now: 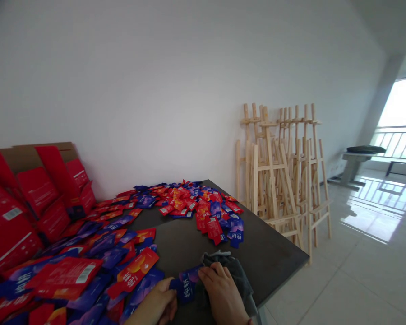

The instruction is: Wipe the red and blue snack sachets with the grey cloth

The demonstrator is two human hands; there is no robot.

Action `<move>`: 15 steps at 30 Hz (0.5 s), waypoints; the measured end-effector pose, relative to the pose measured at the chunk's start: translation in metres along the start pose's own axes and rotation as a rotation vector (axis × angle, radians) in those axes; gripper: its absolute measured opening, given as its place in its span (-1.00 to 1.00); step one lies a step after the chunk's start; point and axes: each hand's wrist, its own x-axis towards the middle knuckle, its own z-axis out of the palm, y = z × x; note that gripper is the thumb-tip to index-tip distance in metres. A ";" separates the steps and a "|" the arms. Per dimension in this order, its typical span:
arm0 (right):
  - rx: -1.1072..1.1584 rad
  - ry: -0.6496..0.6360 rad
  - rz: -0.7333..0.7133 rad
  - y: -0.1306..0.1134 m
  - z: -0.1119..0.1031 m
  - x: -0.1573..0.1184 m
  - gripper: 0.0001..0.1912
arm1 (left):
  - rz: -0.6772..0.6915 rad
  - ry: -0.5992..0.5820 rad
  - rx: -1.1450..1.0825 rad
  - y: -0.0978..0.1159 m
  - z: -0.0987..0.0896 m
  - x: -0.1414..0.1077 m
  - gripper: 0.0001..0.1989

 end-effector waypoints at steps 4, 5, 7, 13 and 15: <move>-0.017 0.018 0.118 0.022 -0.012 -0.003 -0.55 | -0.031 -0.008 0.065 0.002 -0.004 -0.003 -0.62; -0.015 0.022 0.131 0.023 -0.015 -0.002 -0.55 | -0.031 -0.007 0.062 0.003 -0.004 -0.004 -0.61; 0.007 0.037 0.120 0.016 -0.019 0.003 -0.54 | -0.020 0.000 0.045 0.003 -0.003 -0.004 -0.57; 0.121 0.045 -0.129 -0.042 0.003 0.031 -0.66 | -0.028 0.014 -0.003 0.000 -0.002 -0.001 -0.48; 0.093 0.026 -0.174 -0.052 0.016 0.039 -0.69 | -0.011 0.015 -0.047 -0.002 -0.003 0.000 -0.50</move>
